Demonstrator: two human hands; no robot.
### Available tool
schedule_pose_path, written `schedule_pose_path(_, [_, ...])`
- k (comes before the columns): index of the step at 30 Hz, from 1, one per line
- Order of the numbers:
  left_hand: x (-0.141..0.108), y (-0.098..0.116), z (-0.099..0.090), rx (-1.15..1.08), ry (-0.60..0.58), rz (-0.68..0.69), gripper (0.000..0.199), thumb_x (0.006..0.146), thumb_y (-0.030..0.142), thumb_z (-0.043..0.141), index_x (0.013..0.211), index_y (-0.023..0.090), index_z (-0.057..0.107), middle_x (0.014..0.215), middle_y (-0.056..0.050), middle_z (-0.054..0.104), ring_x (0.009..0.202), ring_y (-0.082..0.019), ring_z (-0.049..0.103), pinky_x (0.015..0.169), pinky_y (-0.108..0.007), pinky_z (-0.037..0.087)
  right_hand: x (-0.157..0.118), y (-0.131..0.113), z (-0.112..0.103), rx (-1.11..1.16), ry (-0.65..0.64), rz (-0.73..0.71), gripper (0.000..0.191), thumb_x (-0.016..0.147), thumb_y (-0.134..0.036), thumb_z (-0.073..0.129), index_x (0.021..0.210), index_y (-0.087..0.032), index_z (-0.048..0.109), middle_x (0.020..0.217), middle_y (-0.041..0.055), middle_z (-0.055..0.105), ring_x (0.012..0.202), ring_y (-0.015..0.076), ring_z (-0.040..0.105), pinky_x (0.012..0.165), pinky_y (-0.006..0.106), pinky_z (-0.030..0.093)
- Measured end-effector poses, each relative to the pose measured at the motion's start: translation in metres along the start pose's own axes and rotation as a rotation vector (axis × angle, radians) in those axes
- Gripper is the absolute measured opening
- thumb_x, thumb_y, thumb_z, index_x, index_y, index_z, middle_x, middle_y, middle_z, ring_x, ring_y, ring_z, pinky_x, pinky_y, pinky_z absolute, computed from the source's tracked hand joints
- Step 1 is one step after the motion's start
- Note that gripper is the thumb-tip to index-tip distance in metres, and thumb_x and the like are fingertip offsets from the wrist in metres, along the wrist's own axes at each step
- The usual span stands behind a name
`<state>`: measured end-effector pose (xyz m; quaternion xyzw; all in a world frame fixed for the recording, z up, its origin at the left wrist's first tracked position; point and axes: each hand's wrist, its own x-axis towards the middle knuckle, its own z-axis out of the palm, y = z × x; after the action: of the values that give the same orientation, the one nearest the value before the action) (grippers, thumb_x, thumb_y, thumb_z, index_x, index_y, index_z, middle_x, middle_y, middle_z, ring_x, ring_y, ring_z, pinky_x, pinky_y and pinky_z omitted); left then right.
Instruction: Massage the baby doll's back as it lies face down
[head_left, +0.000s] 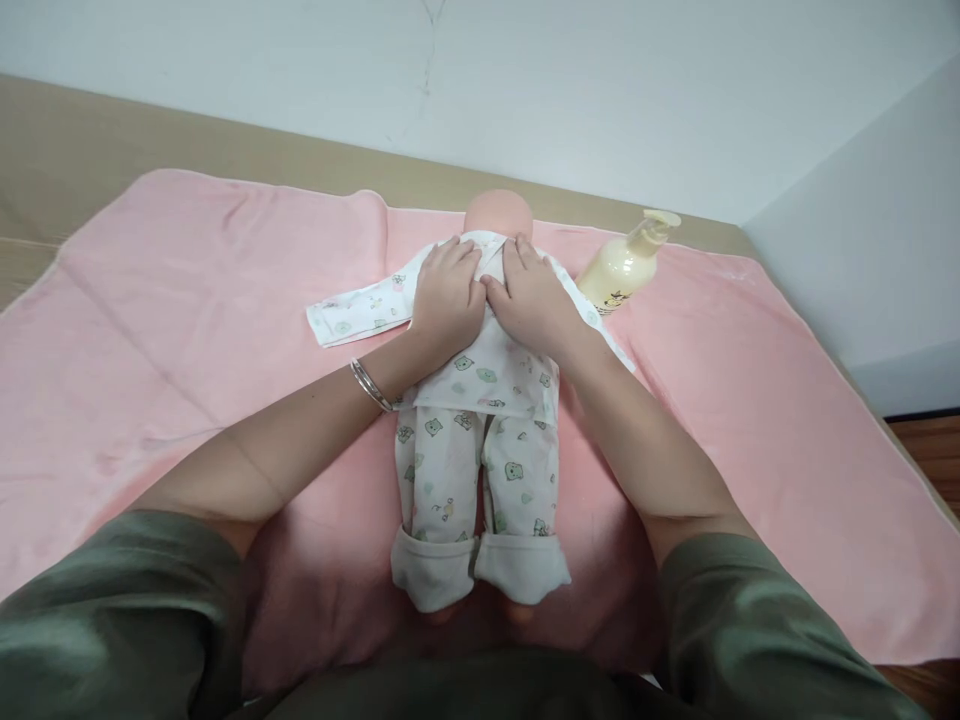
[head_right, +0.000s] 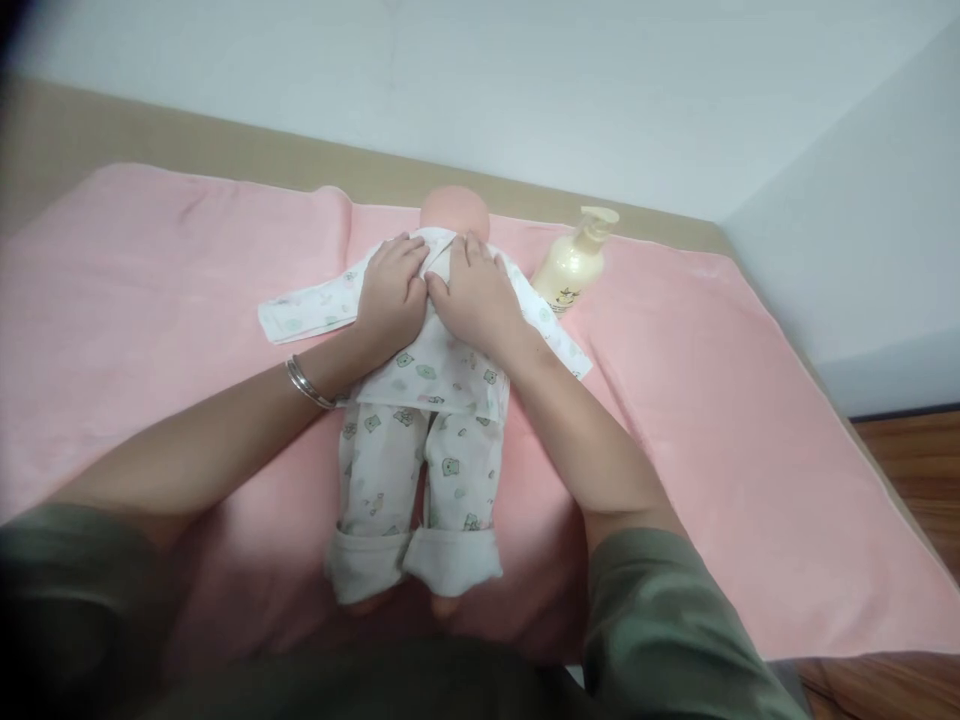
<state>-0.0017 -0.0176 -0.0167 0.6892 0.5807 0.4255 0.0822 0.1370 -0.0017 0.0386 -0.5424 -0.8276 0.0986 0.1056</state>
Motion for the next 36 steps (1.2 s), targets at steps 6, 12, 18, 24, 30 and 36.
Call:
schedule_pose_path(6, [0.007,-0.001,-0.001,0.000,-0.053,-0.042,0.048,0.090,0.025,0.039,0.129,0.011,0.064,0.145,-0.016,0.062,0.142,-0.031,0.052,0.129,-0.051,0.035,-0.016,0.001,0.005,-0.060,0.100,0.021,0.078,0.104,-0.050,0.035,0.153,0.010,0.035,0.159,0.0331,0.041,0.153,0.0431,0.038,0.130,0.066,0.022])
schedule_pose_path(12, [0.017,0.000,-0.009,0.003,-0.100,-0.138,0.037,0.095,0.033,0.038,0.112,0.015,0.066,0.130,-0.018,0.068,0.126,-0.033,0.061,0.120,-0.052,0.044,-0.049,-0.030,0.008,-0.184,0.181,-0.001,0.064,0.104,-0.031,0.030,0.150,0.014,0.040,0.154,0.0356,0.045,0.150,0.0435,0.044,0.129,0.060,0.029])
schedule_pose_path(18, [-0.006,0.025,-0.011,0.131,-0.117,-0.008,0.039,0.096,0.025,0.035,0.118,0.009,0.063,0.131,-0.023,0.065,0.135,-0.038,0.054,0.125,-0.056,0.036,-0.010,0.004,0.000,0.014,0.011,0.030,0.069,0.106,-0.037,0.028,0.160,0.007,0.025,0.170,0.0245,0.026,0.162,0.0327,0.024,0.135,0.049,0.024])
schedule_pose_path(24, [-0.001,0.022,-0.014,0.102,-0.145,0.016,0.034,0.094,0.025,0.037,0.108,0.014,0.066,0.128,-0.018,0.068,0.130,-0.034,0.058,0.124,-0.052,0.040,-0.014,0.001,0.002,-0.087,0.096,0.036,0.066,0.107,-0.037,0.025,0.151,0.010,0.040,0.157,0.0298,0.046,0.151,0.0394,0.043,0.127,0.054,0.035])
schedule_pose_path(30, [0.020,0.006,-0.020,0.034,-0.174,-0.151,0.031,0.093,0.027,0.035,0.095,0.020,0.065,0.116,-0.016,0.070,0.117,-0.033,0.063,0.113,-0.053,0.048,-0.037,-0.019,0.008,-0.238,0.193,-0.058,0.061,0.106,-0.032,0.022,0.138,0.010,0.053,0.140,0.0327,0.059,0.138,0.0408,0.055,0.121,0.054,0.039])
schedule_pose_path(36, [-0.002,0.024,-0.012,0.113,-0.126,0.036,0.033,0.094,0.021,0.034,0.101,0.014,0.065,0.118,-0.019,0.068,0.125,-0.034,0.060,0.122,-0.055,0.040,-0.004,0.006,0.010,0.014,0.090,0.023,0.069,0.102,-0.033,0.037,0.159,0.006,0.028,0.169,0.0225,0.030,0.161,0.0333,0.025,0.135,0.049,0.024])
